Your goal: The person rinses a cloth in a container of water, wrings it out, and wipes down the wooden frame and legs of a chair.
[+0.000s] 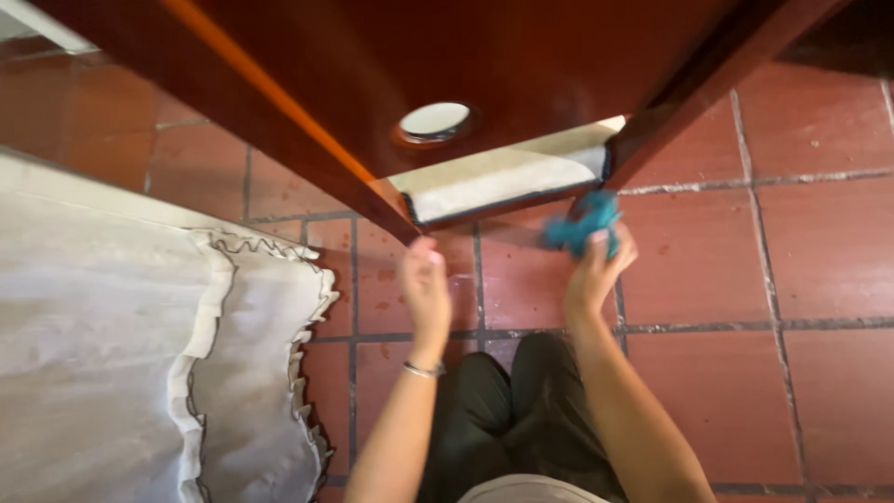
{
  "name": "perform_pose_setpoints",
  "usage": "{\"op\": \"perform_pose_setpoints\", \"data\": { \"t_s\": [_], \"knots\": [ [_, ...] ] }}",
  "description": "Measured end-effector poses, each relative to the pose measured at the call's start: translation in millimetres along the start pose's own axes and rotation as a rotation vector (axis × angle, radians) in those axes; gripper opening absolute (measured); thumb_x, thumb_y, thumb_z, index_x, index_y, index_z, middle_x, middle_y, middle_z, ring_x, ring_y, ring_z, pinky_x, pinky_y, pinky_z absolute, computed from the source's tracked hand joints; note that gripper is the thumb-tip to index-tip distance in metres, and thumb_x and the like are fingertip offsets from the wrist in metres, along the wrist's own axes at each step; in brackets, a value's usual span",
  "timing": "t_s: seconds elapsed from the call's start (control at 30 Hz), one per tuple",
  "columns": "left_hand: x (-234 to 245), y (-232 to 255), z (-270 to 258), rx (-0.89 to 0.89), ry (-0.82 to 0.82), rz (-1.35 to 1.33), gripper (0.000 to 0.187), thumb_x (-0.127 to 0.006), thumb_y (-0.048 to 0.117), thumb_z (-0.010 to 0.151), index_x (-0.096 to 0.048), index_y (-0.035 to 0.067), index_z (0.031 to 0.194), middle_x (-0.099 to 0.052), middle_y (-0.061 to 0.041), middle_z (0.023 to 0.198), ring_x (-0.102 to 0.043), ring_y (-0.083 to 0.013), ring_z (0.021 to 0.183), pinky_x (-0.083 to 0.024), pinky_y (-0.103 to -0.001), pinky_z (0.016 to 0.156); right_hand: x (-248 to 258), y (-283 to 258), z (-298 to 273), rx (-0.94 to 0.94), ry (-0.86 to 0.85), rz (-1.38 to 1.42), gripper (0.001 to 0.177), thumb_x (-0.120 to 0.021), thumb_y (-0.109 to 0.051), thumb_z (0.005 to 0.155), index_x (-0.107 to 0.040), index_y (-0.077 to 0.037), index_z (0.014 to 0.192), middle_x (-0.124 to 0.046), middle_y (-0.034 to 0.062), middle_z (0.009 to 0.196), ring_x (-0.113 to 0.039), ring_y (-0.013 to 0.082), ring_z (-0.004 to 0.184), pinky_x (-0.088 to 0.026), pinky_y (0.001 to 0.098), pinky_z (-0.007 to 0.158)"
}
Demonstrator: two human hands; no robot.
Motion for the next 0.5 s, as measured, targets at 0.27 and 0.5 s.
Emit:
{"op": "perform_pose_setpoints", "data": {
  "t_s": [0.27,0.5],
  "knots": [
    [21,11,50,0.004,0.065,-0.083,0.057,-0.048,0.032,0.114,-0.026,-0.001,0.154,-0.033,-0.019,0.155,-0.035,-0.0289,0.143,-0.029,-0.04,0.122,-75,22,39,-0.089,0.168,0.155,0.038,-0.056,-0.014,0.101,-0.046,-0.002,0.135,-0.047,0.0097,0.128,-0.05,0.0214,0.117,-0.044,0.035,0.102],
    [33,0,59,0.069,-0.04,-0.06,0.085,-0.036,0.062,0.105,-0.022,-0.002,0.159,-0.024,-0.024,0.162,-0.031,-0.0352,0.152,-0.031,-0.047,0.123,-162,21,-86,0.111,-0.318,-0.148,0.023,-0.06,-0.007,0.094,-0.055,0.001,0.115,-0.052,0.0144,0.119,-0.049,0.0286,0.114,-0.039,0.0415,0.107]
  ]
}}
Point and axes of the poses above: each hand's wrist, its own z-axis towards the middle knuckle, its own x-axis out of the back of the hand, y = z × x, the point moved 7 cm from there along z, towards the middle knuckle
